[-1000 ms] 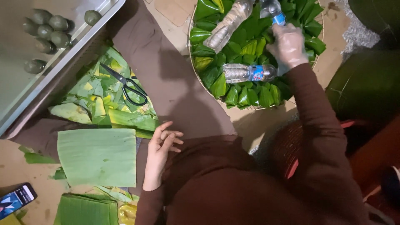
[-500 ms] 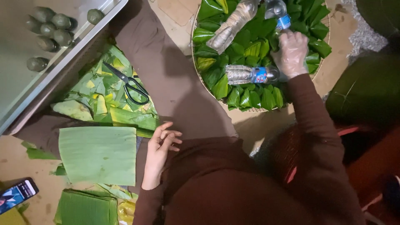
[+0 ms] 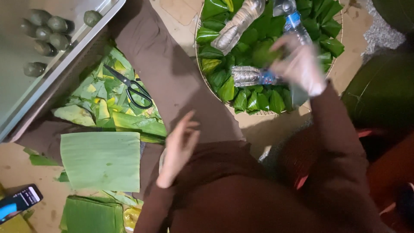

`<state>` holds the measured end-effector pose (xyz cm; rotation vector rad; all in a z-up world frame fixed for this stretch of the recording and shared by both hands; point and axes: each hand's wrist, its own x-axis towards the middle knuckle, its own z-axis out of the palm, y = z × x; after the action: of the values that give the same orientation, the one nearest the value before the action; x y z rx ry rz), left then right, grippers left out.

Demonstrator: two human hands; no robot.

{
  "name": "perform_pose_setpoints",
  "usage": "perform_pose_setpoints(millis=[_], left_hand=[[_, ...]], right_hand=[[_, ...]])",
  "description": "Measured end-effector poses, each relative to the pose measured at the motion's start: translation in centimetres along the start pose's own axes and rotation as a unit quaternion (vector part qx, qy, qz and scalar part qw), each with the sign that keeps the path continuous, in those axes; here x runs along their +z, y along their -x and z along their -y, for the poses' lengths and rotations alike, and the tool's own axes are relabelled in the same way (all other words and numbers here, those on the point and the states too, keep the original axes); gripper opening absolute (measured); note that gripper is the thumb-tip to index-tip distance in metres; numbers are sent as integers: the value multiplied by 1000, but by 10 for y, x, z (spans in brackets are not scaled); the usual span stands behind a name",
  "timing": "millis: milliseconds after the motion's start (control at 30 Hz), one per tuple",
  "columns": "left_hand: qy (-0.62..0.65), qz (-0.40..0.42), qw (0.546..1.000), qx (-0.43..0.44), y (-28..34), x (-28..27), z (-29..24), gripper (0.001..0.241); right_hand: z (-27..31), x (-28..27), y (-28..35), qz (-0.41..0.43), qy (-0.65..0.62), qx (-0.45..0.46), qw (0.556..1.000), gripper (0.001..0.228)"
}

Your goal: A person is wrapping small dough balls in banana leaves while sitting on the floor.

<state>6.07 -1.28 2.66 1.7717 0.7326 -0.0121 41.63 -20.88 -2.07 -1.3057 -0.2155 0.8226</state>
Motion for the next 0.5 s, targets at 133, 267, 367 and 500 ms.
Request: perform_pose_setpoints(millis=[133, 267, 367, 500], left_hand=[[26, 66, 991, 117, -23, 27, -33, 67], [57, 93, 986, 124, -25, 26, -33, 52], [104, 143, 983, 48, -19, 24, -20, 47], [212, 163, 963, -44, -10, 23, 16, 47]], right_hand=[[35, 121, 63, 183, 443, 90, 873, 44], [-6, 120, 87, 230, 379, 152, 883, 59], [-56, 105, 102, 231, 266, 188, 917, 64], [-43, 109, 91, 268, 271, 262, 886, 70]])
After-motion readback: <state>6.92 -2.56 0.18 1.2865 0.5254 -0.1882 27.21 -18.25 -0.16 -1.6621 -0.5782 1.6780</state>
